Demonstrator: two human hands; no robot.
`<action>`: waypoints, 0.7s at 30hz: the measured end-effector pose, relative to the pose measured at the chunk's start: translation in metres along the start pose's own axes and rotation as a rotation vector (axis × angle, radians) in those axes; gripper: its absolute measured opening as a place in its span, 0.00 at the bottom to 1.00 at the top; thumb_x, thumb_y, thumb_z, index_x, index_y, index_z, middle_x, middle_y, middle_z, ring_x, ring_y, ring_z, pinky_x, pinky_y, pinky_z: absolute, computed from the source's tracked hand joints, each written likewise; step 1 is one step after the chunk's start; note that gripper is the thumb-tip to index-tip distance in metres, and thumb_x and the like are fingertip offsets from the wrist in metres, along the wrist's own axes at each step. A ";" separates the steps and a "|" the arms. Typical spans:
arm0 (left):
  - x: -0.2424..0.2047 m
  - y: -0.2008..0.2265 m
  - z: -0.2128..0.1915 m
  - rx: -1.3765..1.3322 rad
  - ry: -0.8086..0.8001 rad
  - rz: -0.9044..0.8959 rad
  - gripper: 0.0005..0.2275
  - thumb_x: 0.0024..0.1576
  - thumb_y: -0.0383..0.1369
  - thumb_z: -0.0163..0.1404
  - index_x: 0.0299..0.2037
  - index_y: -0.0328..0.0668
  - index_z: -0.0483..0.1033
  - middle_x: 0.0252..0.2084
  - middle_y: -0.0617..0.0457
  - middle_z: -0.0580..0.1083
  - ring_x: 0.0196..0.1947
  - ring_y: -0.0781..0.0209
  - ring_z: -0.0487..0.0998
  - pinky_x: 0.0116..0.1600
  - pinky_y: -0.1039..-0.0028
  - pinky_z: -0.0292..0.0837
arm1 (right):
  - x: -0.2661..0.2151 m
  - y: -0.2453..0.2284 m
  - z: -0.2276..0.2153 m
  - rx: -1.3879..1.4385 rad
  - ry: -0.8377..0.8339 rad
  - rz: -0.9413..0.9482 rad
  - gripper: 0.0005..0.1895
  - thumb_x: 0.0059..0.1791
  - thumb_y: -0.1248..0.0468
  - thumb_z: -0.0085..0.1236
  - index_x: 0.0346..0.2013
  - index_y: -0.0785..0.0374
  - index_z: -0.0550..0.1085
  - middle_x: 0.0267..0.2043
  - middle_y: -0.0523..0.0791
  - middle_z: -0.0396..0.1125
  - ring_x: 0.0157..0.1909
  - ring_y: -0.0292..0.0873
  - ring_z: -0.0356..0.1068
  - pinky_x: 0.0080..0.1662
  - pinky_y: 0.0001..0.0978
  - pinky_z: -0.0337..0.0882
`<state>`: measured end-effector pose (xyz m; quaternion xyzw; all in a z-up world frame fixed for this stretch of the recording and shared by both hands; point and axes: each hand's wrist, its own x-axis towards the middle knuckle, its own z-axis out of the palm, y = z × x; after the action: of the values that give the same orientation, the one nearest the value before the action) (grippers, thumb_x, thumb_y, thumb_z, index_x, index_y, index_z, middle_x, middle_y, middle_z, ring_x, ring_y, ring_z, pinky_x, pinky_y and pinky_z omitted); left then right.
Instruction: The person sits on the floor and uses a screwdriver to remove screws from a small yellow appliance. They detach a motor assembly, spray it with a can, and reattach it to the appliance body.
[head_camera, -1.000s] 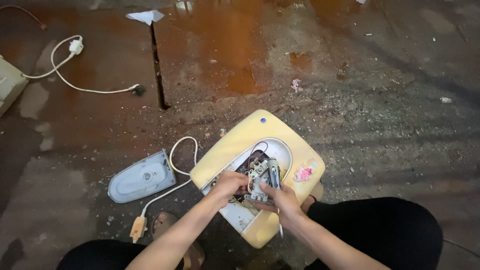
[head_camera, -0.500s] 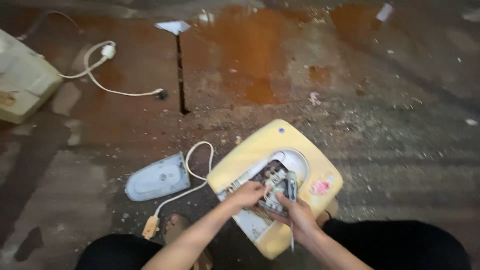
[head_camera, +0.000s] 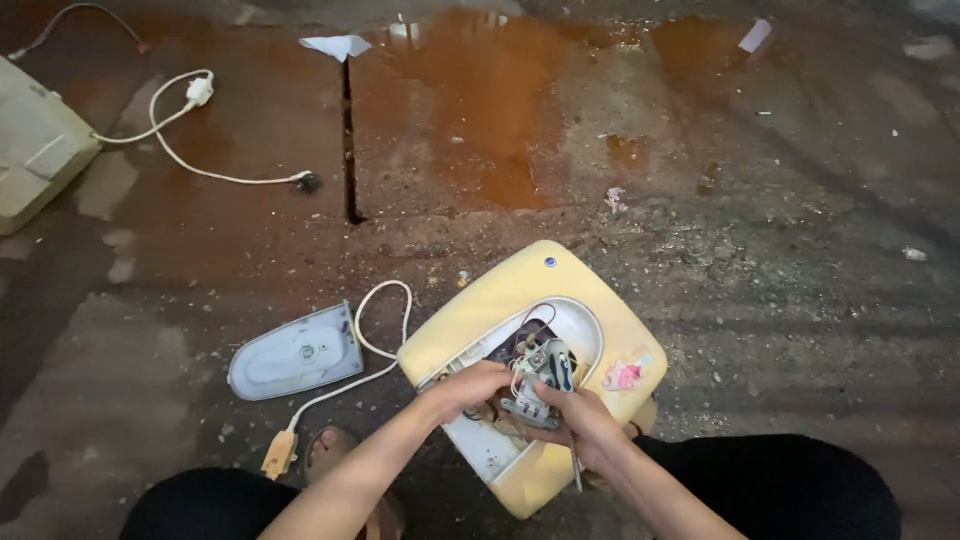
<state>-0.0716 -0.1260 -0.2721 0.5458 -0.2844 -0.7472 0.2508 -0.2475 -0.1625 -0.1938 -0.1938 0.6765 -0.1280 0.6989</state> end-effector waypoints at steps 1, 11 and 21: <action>-0.003 0.004 0.001 -0.097 -0.039 -0.028 0.12 0.62 0.38 0.44 0.36 0.39 0.77 0.33 0.51 0.73 0.27 0.63 0.72 0.30 0.77 0.61 | 0.003 -0.002 -0.003 0.037 -0.027 0.033 0.20 0.54 0.70 0.52 0.57 0.82 0.66 0.52 0.64 0.71 0.48 0.58 0.75 0.46 0.44 0.79; 0.012 -0.022 0.022 -0.100 0.183 0.107 0.15 0.66 0.37 0.41 0.28 0.41 0.72 0.22 0.55 0.67 0.18 0.66 0.62 0.24 0.75 0.54 | 0.015 0.005 -0.005 -0.005 -0.055 0.047 0.20 0.53 0.66 0.55 0.54 0.80 0.69 0.49 0.61 0.71 0.46 0.57 0.75 0.44 0.40 0.80; 0.050 -0.050 0.007 -0.021 0.214 0.163 0.12 0.62 0.39 0.45 0.30 0.45 0.75 0.25 0.57 0.67 0.25 0.67 0.65 0.31 0.81 0.62 | 0.012 0.005 -0.006 -0.009 -0.058 -0.072 0.24 0.51 0.67 0.59 0.56 0.82 0.66 0.48 0.66 0.71 0.48 0.65 0.75 0.47 0.57 0.77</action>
<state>-0.0956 -0.1230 -0.3391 0.5949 -0.2917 -0.6648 0.3451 -0.2534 -0.1642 -0.2069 -0.2247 0.6490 -0.1443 0.7123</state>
